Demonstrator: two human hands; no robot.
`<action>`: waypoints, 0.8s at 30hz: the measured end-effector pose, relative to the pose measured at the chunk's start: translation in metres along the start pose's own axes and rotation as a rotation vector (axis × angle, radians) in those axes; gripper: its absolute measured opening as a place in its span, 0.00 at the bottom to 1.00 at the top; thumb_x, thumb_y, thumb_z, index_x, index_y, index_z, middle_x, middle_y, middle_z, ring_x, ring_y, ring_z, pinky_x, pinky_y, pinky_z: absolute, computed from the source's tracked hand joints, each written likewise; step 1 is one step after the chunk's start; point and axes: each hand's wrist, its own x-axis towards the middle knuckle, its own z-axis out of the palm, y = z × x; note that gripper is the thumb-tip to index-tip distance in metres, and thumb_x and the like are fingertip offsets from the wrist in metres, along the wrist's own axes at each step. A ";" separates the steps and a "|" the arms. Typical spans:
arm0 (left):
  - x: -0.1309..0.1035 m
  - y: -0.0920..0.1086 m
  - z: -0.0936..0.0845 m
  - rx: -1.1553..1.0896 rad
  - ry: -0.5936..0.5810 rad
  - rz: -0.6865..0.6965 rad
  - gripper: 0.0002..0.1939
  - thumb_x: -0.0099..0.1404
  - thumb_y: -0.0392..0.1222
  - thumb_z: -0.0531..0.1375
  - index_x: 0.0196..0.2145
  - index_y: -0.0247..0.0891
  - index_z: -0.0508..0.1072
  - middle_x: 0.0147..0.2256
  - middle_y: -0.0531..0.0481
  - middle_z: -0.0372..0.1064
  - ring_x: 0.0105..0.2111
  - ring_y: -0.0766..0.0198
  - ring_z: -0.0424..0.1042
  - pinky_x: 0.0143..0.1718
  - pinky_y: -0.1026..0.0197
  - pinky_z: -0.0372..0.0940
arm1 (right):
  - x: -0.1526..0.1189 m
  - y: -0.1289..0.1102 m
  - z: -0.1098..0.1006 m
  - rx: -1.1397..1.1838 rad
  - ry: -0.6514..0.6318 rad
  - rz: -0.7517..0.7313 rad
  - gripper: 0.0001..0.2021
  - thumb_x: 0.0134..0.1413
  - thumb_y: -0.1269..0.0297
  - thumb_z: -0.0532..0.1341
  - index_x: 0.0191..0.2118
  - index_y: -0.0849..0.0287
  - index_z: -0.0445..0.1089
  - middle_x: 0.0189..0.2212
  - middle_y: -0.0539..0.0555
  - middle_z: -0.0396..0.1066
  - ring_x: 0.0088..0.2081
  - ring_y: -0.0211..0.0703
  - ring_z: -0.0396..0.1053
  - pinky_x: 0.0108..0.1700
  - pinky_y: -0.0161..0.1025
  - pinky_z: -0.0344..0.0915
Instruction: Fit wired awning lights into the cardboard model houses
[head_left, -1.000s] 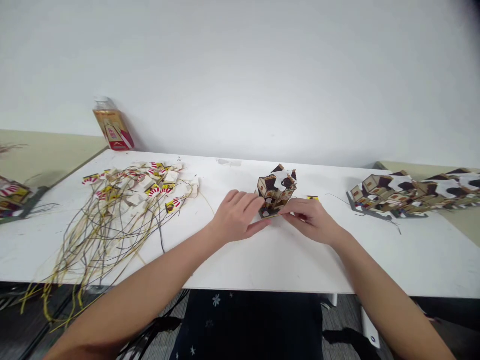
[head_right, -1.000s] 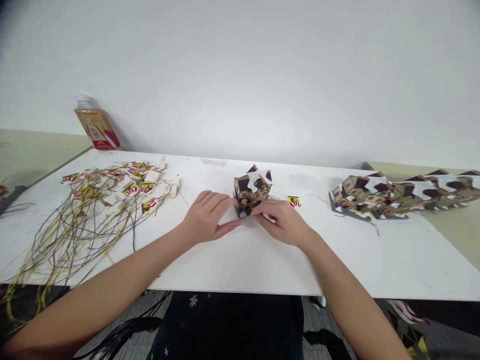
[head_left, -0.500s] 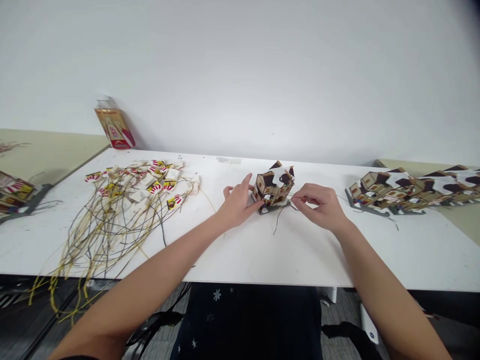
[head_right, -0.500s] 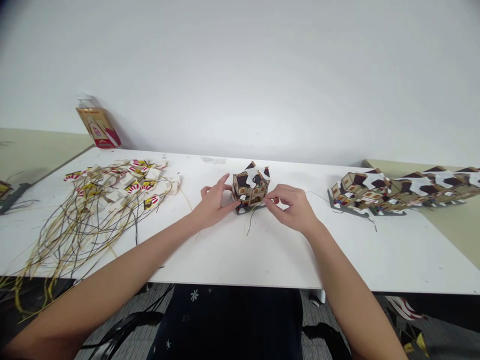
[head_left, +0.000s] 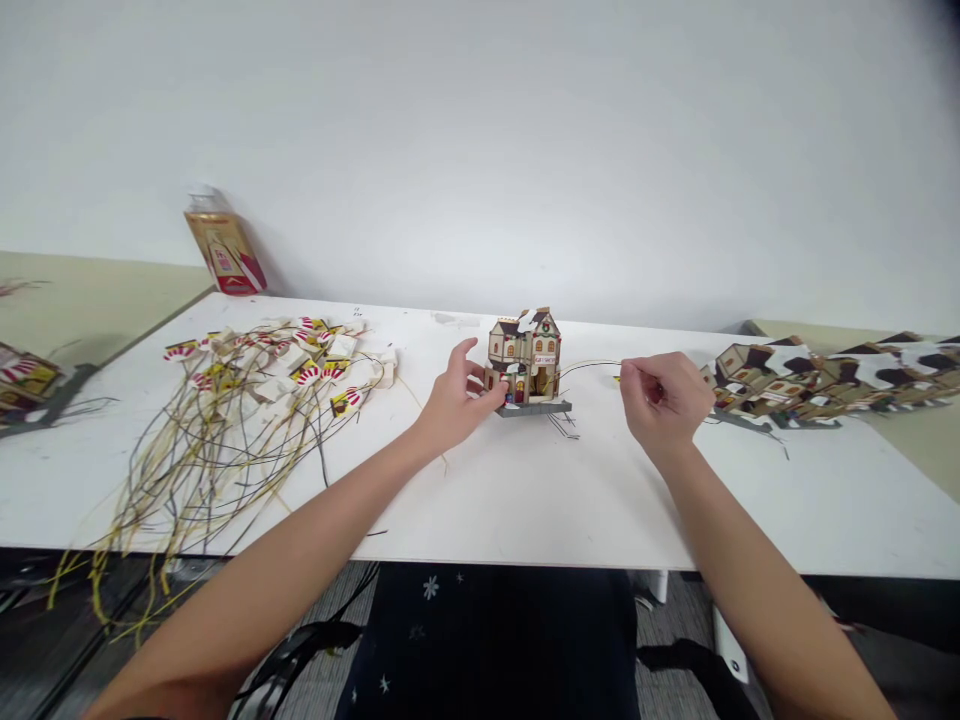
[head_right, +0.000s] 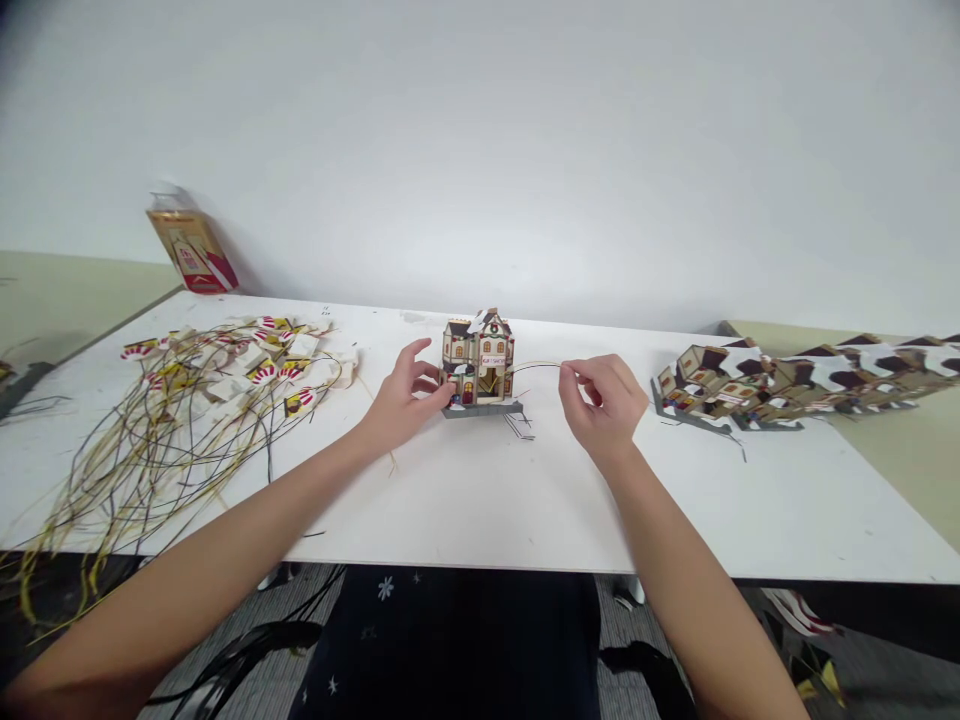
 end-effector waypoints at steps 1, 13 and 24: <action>-0.001 0.002 0.000 0.001 0.000 -0.003 0.39 0.62 0.53 0.61 0.64 0.42 0.47 0.43 0.45 0.70 0.36 0.61 0.73 0.37 0.57 0.67 | 0.000 0.001 0.001 0.000 0.014 -0.032 0.05 0.56 0.71 0.61 0.29 0.58 0.69 0.19 0.48 0.64 0.20 0.34 0.58 0.22 0.36 0.55; -0.004 0.008 0.004 0.020 0.080 0.027 0.37 0.60 0.50 0.62 0.61 0.42 0.51 0.41 0.47 0.71 0.37 0.61 0.71 0.33 0.61 0.66 | -0.019 -0.008 0.012 0.103 -0.522 -0.137 0.09 0.62 0.74 0.57 0.44 0.59 0.71 0.33 0.53 0.71 0.31 0.33 0.68 0.28 0.31 0.61; -0.005 0.010 0.006 0.054 0.101 0.041 0.36 0.60 0.50 0.61 0.61 0.41 0.51 0.41 0.47 0.71 0.37 0.62 0.72 0.36 0.59 0.67 | -0.027 -0.021 0.014 0.017 -0.660 -0.158 0.18 0.50 0.57 0.62 0.46 0.59 0.68 0.43 0.56 0.67 0.28 0.35 0.63 0.24 0.34 0.56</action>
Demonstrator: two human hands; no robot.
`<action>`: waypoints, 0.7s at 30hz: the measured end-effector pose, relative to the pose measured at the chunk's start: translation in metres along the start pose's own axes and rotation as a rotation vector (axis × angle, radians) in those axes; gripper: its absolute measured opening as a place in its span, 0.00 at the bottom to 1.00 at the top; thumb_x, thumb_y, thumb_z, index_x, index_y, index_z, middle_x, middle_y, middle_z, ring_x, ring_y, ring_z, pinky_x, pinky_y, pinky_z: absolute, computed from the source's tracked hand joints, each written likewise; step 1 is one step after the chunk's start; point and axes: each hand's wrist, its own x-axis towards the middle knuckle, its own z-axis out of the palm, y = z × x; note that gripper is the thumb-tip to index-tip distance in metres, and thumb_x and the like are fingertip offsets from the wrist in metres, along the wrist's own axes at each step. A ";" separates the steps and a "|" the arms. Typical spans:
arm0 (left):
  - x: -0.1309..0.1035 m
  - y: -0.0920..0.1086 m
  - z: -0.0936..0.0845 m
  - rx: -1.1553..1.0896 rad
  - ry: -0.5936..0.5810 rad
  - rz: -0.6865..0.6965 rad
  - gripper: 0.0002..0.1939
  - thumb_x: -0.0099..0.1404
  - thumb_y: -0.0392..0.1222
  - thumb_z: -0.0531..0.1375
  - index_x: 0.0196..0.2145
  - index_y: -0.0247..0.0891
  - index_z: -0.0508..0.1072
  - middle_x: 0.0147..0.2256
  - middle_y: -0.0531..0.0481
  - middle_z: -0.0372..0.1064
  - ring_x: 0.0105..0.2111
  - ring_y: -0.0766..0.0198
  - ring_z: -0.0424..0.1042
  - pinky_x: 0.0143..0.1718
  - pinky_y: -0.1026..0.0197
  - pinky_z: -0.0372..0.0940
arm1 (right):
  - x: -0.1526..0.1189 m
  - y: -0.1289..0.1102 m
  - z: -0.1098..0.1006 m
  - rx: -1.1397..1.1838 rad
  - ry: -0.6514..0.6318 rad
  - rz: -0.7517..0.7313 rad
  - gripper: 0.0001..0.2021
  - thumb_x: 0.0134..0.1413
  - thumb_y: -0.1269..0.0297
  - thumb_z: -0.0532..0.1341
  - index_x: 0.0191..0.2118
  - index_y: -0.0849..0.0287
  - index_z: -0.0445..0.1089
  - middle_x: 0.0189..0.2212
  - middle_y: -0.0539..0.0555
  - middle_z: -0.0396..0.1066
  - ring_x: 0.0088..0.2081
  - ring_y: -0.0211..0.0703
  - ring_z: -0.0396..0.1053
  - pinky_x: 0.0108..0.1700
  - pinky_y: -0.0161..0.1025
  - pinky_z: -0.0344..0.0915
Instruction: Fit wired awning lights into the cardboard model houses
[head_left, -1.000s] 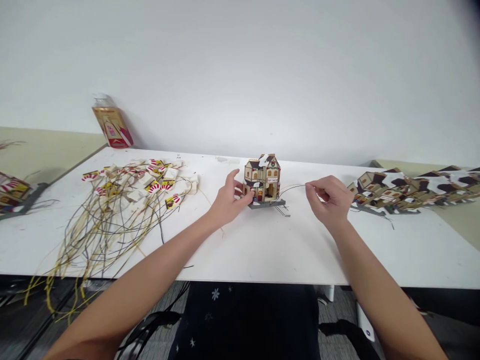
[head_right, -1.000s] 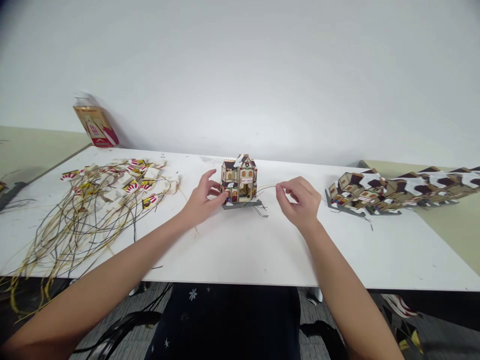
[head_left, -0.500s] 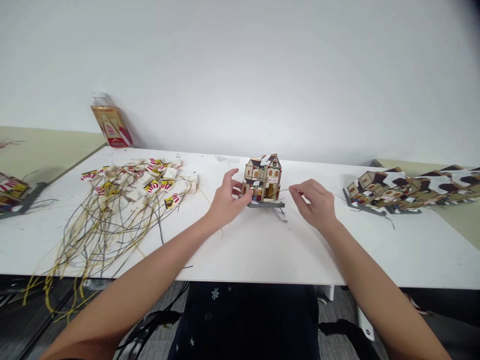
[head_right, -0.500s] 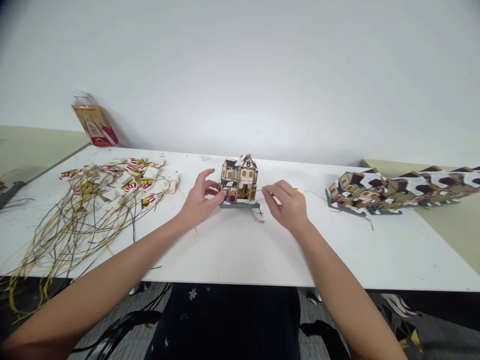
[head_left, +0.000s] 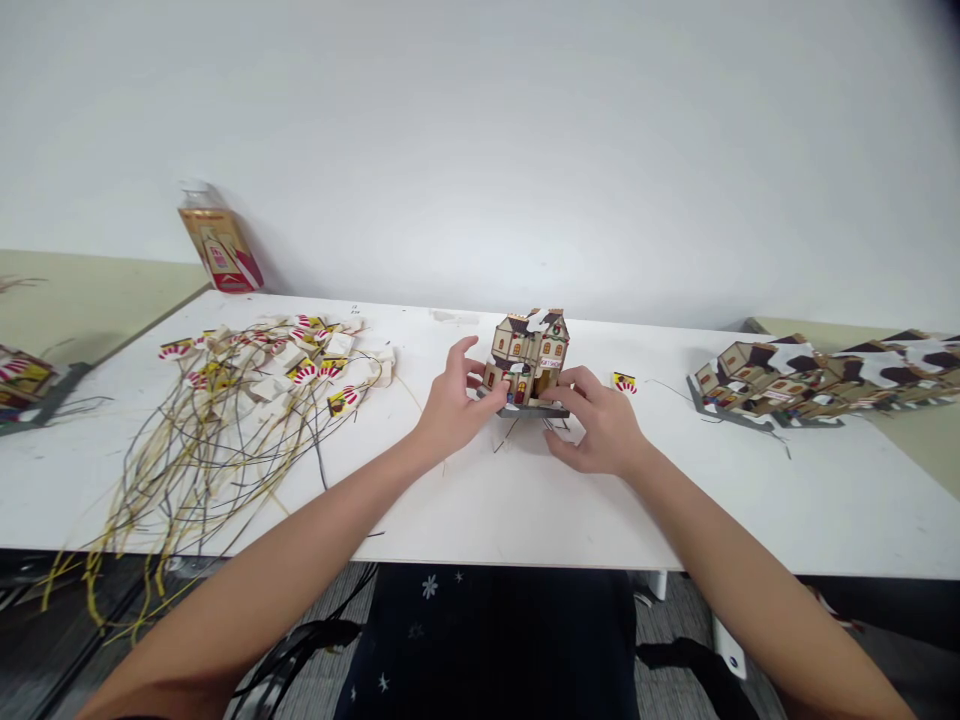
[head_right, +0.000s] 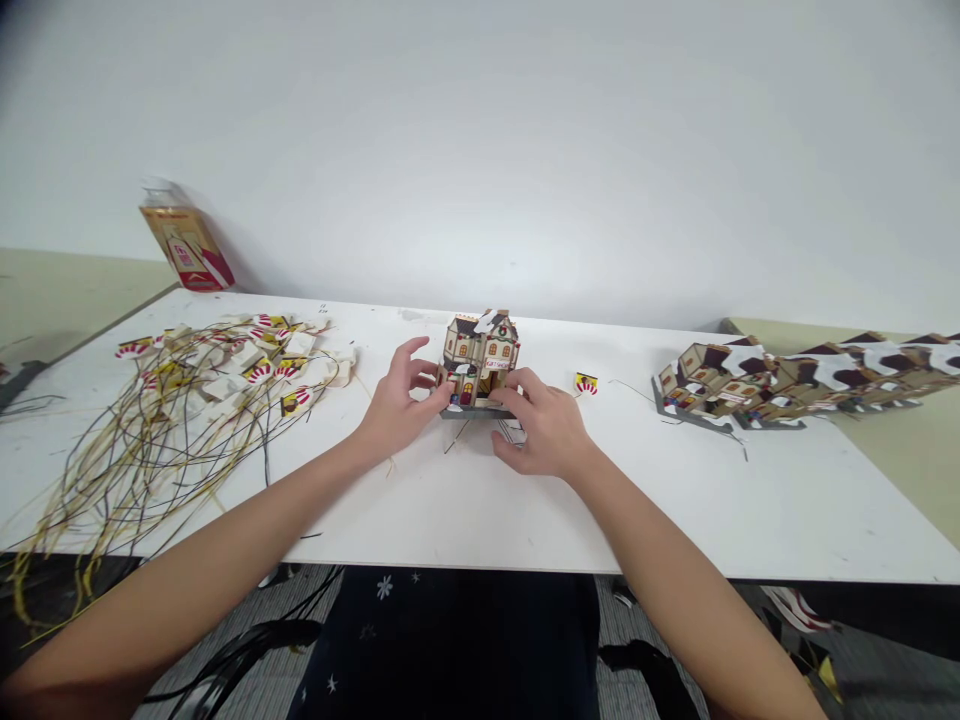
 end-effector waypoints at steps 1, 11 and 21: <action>0.000 0.001 0.000 -0.003 -0.002 -0.004 0.36 0.60 0.50 0.61 0.61 0.41 0.51 0.41 0.46 0.71 0.37 0.62 0.72 0.35 0.60 0.67 | 0.001 -0.002 0.002 -0.059 0.021 -0.003 0.19 0.49 0.54 0.63 0.45 0.59 0.68 0.43 0.56 0.66 0.28 0.35 0.62 0.24 0.35 0.56; -0.004 0.005 -0.001 -0.005 -0.003 -0.026 0.36 0.60 0.49 0.61 0.61 0.40 0.51 0.43 0.45 0.71 0.39 0.60 0.71 0.35 0.60 0.67 | 0.008 -0.005 0.022 -0.321 0.175 -0.084 0.08 0.49 0.65 0.60 0.36 0.60 0.66 0.40 0.56 0.68 0.32 0.37 0.64 0.28 0.36 0.57; -0.002 0.000 -0.001 -0.045 -0.003 -0.076 0.35 0.61 0.51 0.61 0.61 0.42 0.52 0.43 0.47 0.71 0.38 0.61 0.73 0.37 0.58 0.67 | 0.005 0.001 0.016 -0.264 0.299 -0.195 0.07 0.60 0.60 0.61 0.39 0.58 0.69 0.36 0.54 0.68 0.34 0.35 0.66 0.30 0.33 0.59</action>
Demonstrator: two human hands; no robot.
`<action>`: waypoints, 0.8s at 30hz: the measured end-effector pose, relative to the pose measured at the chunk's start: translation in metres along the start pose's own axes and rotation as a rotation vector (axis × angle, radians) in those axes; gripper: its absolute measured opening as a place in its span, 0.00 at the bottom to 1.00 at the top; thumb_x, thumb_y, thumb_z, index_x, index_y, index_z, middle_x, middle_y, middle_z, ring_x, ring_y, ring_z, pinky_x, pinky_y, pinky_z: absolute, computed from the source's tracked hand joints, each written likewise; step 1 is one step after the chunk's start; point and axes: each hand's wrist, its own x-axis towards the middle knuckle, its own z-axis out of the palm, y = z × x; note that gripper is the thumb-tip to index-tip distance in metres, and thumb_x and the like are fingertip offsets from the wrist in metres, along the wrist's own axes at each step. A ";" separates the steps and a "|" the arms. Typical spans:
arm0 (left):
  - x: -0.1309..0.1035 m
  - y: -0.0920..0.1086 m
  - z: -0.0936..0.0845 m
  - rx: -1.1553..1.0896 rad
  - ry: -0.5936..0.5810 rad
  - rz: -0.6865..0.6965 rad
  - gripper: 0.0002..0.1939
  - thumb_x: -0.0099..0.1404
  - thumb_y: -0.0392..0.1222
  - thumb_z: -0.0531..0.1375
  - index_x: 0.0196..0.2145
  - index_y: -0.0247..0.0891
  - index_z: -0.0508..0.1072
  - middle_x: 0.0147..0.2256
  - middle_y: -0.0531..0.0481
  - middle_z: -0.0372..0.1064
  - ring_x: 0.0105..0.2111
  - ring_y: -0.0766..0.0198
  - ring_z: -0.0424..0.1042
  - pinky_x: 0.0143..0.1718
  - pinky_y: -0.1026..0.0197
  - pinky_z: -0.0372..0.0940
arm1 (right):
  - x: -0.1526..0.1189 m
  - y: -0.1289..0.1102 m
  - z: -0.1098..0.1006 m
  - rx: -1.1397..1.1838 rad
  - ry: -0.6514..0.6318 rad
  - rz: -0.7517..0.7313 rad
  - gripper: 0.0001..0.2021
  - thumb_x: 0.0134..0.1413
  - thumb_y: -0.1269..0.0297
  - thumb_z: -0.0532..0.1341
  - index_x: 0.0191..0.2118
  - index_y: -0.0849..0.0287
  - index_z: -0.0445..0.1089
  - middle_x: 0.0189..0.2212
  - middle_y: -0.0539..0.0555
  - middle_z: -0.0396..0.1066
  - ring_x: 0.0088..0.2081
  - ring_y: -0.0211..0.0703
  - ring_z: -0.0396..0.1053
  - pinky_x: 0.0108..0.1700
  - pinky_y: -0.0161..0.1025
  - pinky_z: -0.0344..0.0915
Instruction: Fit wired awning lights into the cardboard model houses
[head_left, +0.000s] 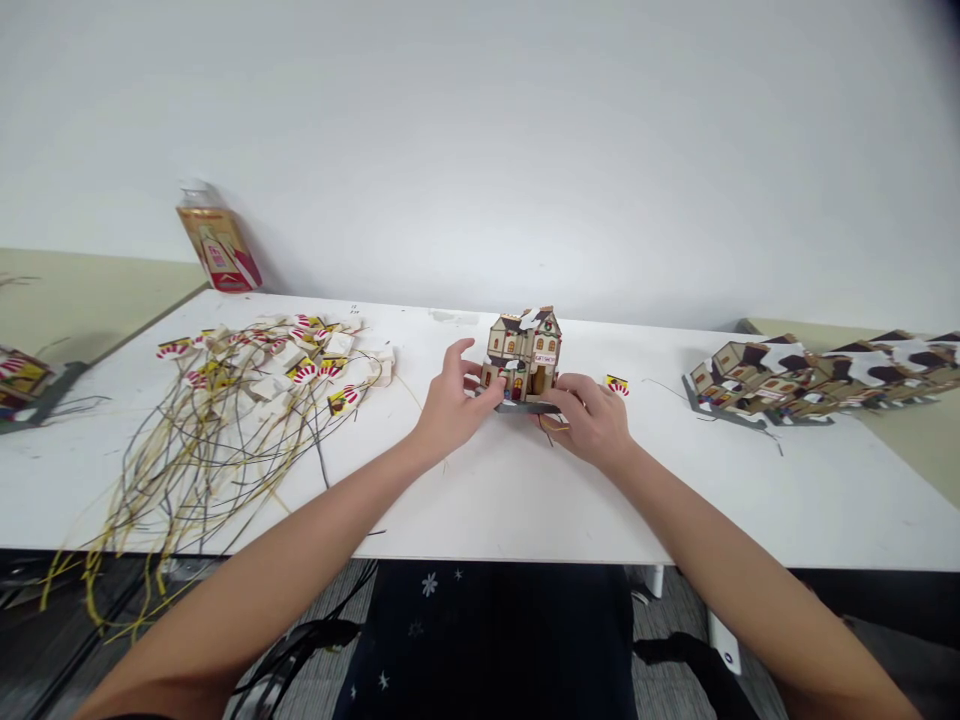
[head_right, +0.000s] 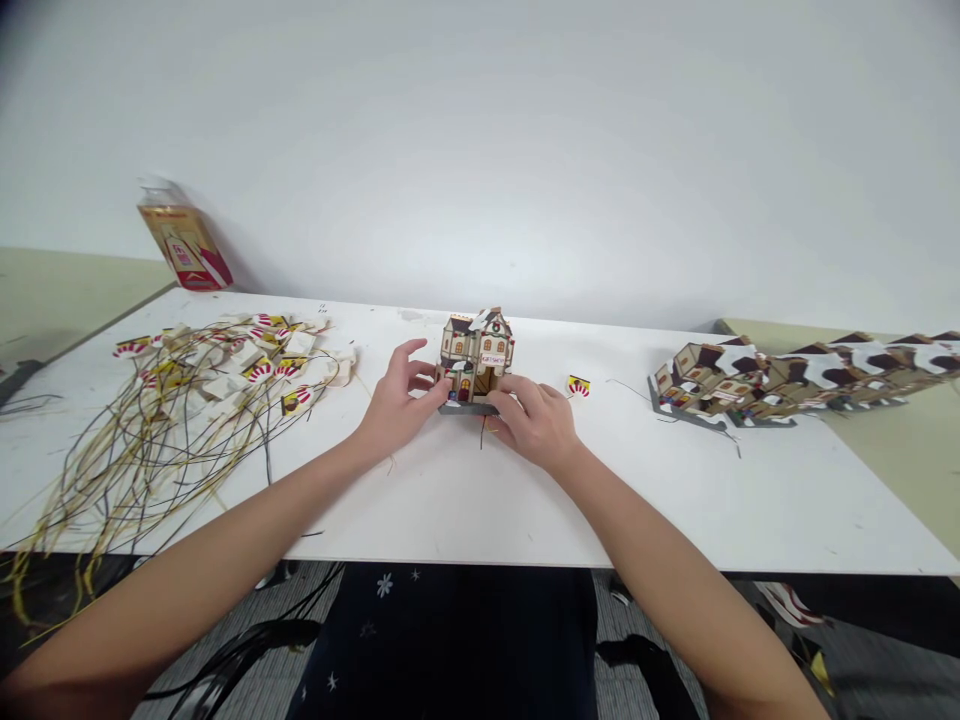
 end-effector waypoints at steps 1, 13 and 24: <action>0.000 -0.001 0.000 -0.009 0.001 -0.004 0.34 0.61 0.51 0.61 0.61 0.42 0.52 0.43 0.47 0.71 0.37 0.62 0.73 0.37 0.58 0.67 | 0.000 0.000 0.000 0.005 0.017 -0.008 0.06 0.59 0.61 0.62 0.37 0.57 0.69 0.36 0.54 0.68 0.33 0.35 0.65 0.30 0.33 0.59; 0.008 -0.005 -0.005 -0.028 0.165 0.062 0.33 0.60 0.51 0.62 0.58 0.43 0.55 0.42 0.48 0.71 0.36 0.61 0.73 0.35 0.59 0.66 | 0.002 0.001 -0.002 0.238 0.049 0.109 0.05 0.54 0.66 0.67 0.29 0.53 0.70 0.38 0.54 0.71 0.44 0.45 0.68 0.43 0.46 0.69; 0.022 -0.011 -0.016 -0.030 0.387 0.117 0.32 0.59 0.51 0.62 0.57 0.42 0.56 0.41 0.49 0.69 0.35 0.64 0.71 0.34 0.61 0.67 | 0.004 -0.009 -0.017 1.116 -0.377 0.338 0.10 0.54 0.66 0.67 0.25 0.60 0.69 0.28 0.53 0.75 0.28 0.35 0.70 0.25 0.32 0.62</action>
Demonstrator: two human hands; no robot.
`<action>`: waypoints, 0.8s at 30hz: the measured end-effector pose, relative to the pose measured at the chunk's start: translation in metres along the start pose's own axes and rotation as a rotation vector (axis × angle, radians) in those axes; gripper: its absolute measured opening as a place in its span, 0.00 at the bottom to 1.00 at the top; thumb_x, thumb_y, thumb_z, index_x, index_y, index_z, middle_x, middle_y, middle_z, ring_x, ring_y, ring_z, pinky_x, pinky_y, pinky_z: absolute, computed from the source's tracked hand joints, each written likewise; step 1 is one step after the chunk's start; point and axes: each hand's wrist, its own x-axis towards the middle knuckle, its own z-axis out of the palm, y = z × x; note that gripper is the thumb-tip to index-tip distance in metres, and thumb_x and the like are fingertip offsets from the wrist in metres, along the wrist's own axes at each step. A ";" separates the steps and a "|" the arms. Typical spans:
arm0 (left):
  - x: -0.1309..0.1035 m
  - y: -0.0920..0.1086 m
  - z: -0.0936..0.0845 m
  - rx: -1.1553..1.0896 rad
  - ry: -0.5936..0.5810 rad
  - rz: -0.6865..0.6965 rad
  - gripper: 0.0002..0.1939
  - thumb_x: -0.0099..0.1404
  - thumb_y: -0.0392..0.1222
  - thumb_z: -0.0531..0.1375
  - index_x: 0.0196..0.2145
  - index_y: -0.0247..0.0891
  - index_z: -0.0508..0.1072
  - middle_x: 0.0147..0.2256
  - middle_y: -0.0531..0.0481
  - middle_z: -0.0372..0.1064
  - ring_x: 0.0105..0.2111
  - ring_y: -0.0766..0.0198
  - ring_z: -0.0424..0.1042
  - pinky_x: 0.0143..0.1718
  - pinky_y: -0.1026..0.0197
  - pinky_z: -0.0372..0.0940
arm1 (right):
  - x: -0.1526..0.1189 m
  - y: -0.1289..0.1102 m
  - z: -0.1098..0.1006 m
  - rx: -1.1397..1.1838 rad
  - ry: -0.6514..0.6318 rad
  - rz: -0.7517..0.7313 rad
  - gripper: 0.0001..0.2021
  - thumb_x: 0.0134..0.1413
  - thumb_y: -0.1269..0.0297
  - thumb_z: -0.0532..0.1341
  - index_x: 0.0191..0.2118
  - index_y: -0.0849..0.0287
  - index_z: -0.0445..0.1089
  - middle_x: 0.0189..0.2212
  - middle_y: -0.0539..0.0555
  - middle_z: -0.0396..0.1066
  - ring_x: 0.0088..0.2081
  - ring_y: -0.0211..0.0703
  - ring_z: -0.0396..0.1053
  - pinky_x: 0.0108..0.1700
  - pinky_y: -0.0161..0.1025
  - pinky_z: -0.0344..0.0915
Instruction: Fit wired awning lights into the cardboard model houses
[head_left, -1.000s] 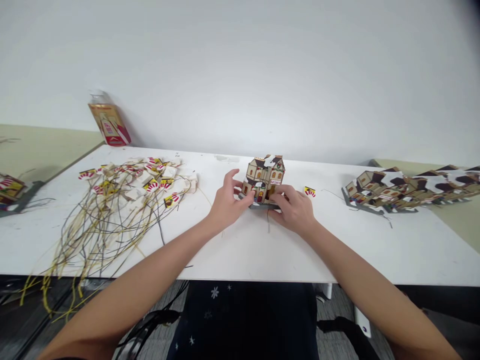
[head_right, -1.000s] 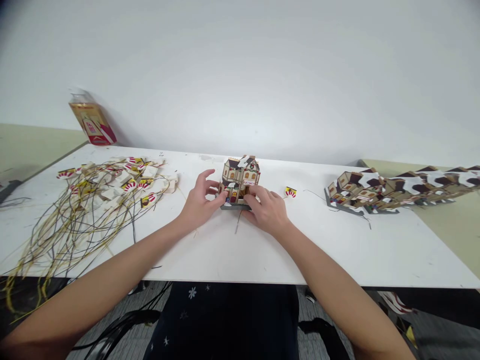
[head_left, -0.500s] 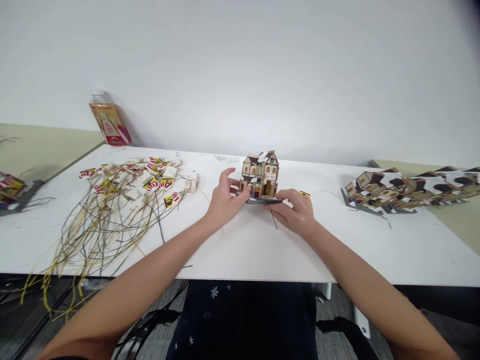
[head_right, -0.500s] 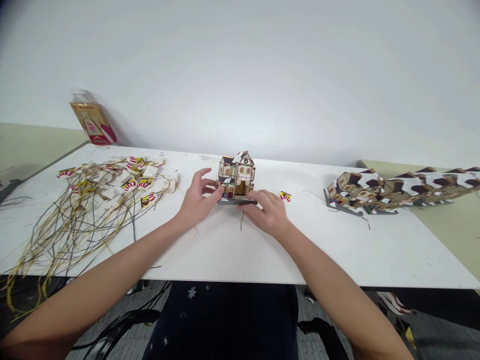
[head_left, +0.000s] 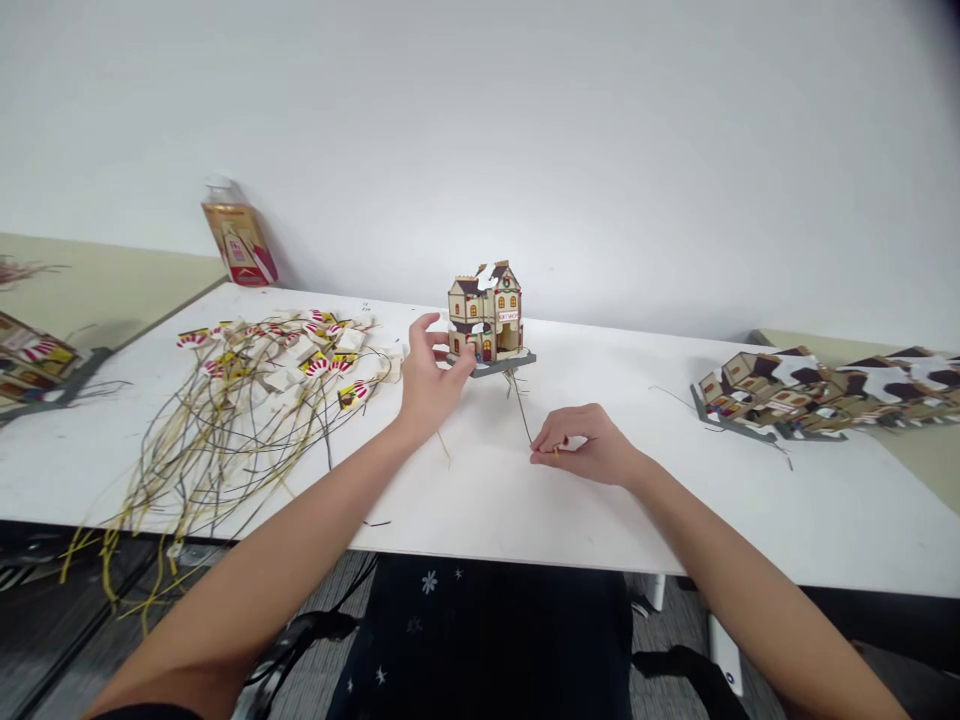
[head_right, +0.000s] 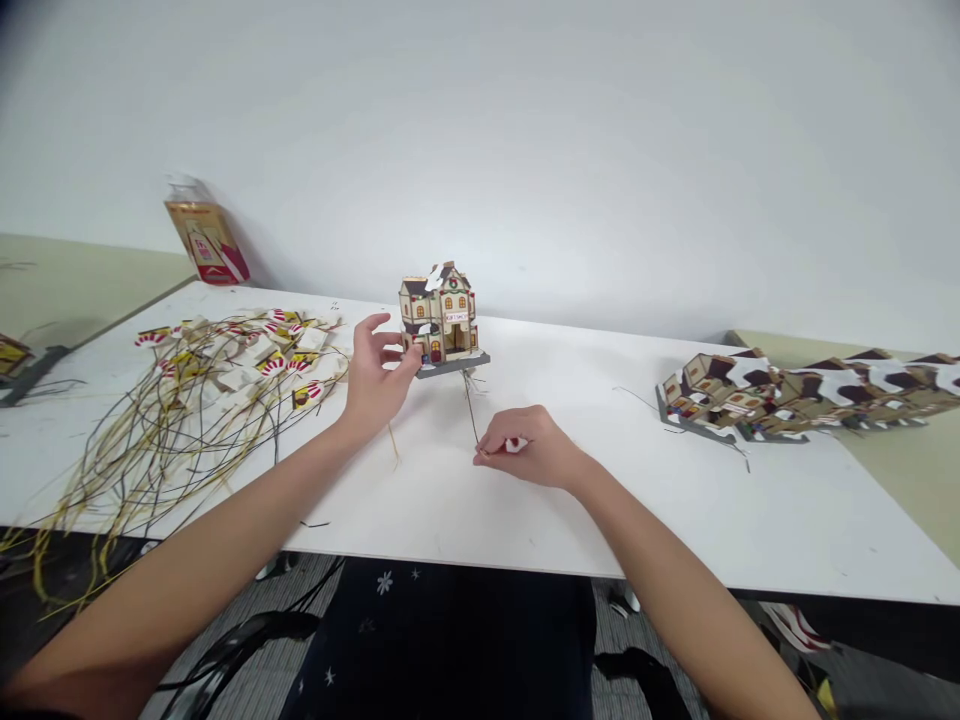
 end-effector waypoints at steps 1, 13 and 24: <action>0.001 -0.001 0.000 -0.006 0.006 0.006 0.32 0.59 0.51 0.62 0.57 0.42 0.56 0.41 0.49 0.69 0.35 0.64 0.71 0.34 0.61 0.67 | 0.000 -0.001 0.000 0.033 -0.034 0.054 0.10 0.53 0.65 0.67 0.24 0.60 0.69 0.27 0.53 0.75 0.27 0.34 0.69 0.24 0.32 0.60; 0.006 -0.006 0.001 -0.117 0.011 -0.043 0.29 0.60 0.52 0.62 0.54 0.41 0.56 0.38 0.51 0.69 0.31 0.67 0.70 0.33 0.63 0.65 | -0.001 -0.011 -0.020 0.262 -0.525 0.436 0.11 0.44 0.59 0.71 0.26 0.62 0.74 0.26 0.51 0.75 0.20 0.28 0.55 0.20 0.30 0.50; 0.002 -0.006 0.003 -0.178 -0.061 -0.046 0.28 0.61 0.51 0.60 0.54 0.42 0.55 0.36 0.53 0.68 0.29 0.68 0.71 0.31 0.63 0.65 | -0.001 -0.004 -0.027 -0.426 0.058 0.204 0.14 0.50 0.55 0.68 0.40 0.57 0.72 0.33 0.50 0.75 0.22 0.29 0.55 0.27 0.33 0.59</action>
